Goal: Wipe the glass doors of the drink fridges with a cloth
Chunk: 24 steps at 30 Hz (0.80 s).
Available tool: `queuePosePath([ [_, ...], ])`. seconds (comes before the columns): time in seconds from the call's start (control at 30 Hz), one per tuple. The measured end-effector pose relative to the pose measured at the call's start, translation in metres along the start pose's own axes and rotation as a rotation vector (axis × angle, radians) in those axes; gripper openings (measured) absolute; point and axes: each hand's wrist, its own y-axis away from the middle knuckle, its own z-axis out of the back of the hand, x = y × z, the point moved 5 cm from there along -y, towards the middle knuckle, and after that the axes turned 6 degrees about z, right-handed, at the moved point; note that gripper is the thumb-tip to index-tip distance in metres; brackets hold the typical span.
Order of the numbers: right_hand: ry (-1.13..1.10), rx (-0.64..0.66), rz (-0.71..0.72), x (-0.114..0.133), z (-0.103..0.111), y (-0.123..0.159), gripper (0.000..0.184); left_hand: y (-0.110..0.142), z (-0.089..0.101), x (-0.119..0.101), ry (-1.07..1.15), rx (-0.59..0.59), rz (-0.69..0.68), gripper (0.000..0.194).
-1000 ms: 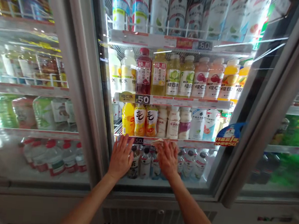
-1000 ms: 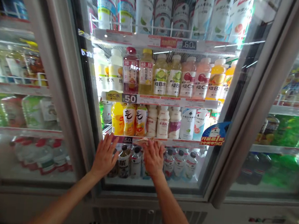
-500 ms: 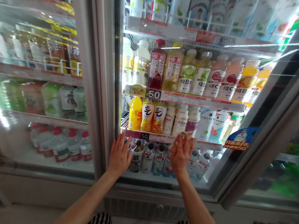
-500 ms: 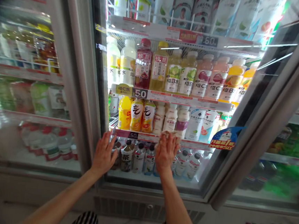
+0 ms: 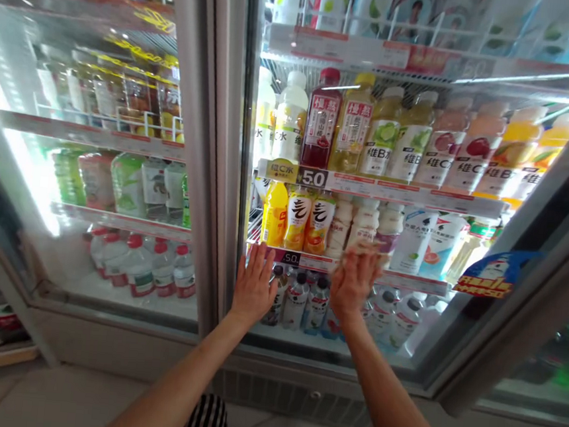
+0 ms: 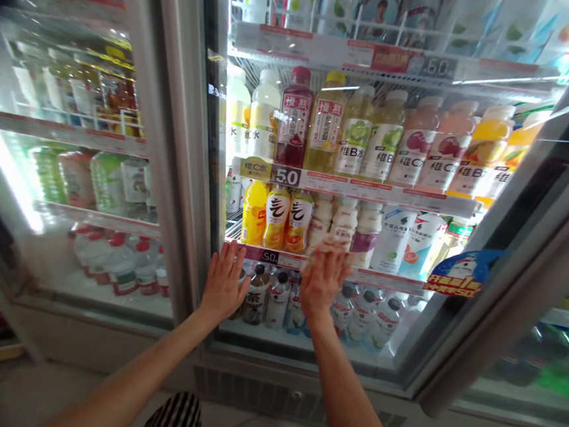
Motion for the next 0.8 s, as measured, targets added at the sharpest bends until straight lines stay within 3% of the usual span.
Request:
queuePosePath([
  [0.13, -0.189, 0.289, 0.463, 0.053, -0.017, 0.008, 0.049, 0.005, 0.001, 0.008, 0.012, 0.006, -0.016, 0.069],
  [0.2, -0.168, 0.271, 0.433, 0.049, -0.016, -0.004, 0.046, 0.011, 0.003, 0.015, 0.017, -0.001, 0.005, 0.069],
  [0.3, -0.044, 0.091, 0.125, 0.026, -0.009, -0.022, 0.047, 0.025, 0.004, 0.022, 0.022, -0.006, 0.009, 0.068],
  [0.33, -0.034, 0.073, 0.113, 0.027, -0.009, -0.021, 0.047, 0.03, 0.005, 0.023, 0.023, 0.001, -0.003, 0.068],
  [0.5, -0.234, 0.324, 0.635, 0.091, -0.027, 0.019, 0.038, 0.047, 0.015, 0.029, 0.022, 0.018, -0.059, 0.067],
  [0.53, -0.259, 0.349, 0.652, 0.1, -0.031, 0.02, 0.038, 0.048, 0.019, 0.033, 0.023, 0.009, -0.063, 0.067],
  [0.7, -0.259, 0.294, 0.426, 0.12, -0.048, -0.001, 0.043, 0.051, 0.032, 0.052, 0.023, -0.05, -0.014, 0.068],
  [0.8, -0.314, 0.327, 0.617, 0.139, -0.053, 0.009, 0.039, 0.052, 0.033, 0.054, 0.021, -0.036, -0.008, 0.067],
])
